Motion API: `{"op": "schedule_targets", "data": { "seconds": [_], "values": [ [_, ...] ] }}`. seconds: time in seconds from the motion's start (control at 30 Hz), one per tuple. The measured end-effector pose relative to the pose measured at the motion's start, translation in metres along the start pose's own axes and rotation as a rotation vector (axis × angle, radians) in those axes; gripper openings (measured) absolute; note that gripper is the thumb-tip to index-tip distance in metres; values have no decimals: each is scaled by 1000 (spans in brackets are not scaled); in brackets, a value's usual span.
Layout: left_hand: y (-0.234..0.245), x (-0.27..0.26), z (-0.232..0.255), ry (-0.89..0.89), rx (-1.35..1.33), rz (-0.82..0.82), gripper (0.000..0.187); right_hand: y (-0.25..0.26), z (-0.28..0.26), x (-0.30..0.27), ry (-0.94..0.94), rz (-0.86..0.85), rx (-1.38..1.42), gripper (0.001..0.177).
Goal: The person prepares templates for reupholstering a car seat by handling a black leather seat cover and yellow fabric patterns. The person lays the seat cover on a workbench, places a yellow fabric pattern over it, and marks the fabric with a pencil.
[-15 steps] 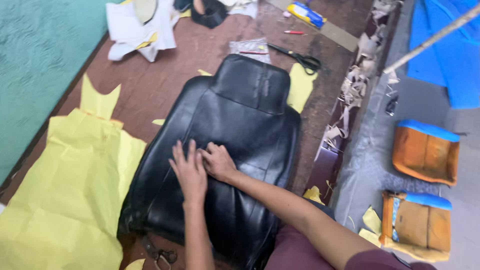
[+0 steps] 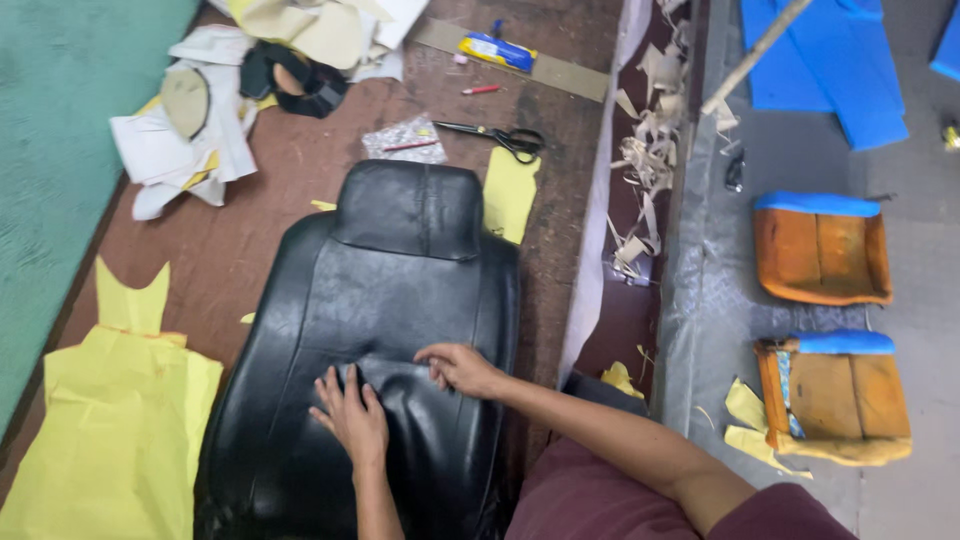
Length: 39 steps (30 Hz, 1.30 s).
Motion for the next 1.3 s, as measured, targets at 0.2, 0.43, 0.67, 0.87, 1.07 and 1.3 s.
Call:
{"op": "schedule_targets", "data": {
  "seconds": [0.2, 0.43, 0.67, 0.87, 1.07, 1.3],
  "values": [
    [21, -21, 113, -57, -218, -157, 41, 83, -106, -11, 137, 47, -366, 79],
    [-54, -80, 255, -128, -282, -348, 59, 190, -165, 17, 629, 159, -602, 64],
    [-68, -5, 347, -361, -77, -295, 46, 291, -194, 16, 543, 366, -757, 62],
    [-61, 41, 423, -362, -532, -282, 80, 329, -193, 10, 436, 379, -748, 78],
    [-86, 28, 436, -492, -458, -483, 70, 350, -193, 13, 553, 457, -753, 67],
    [-83, 33, 423, -273, -373, -564, 46, 347, -197, 27, 595, 419, -833, 51]
  ]
}}
Point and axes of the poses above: each hand's wrist, its own x-axis towards the middle knuckle, its own y-axis out of the back of the hand, z = x × y, the point moved 2 cm from there along x, towards the middle knuckle, and after that the axes turned 13 degrees about y, right-handed, at the moved point
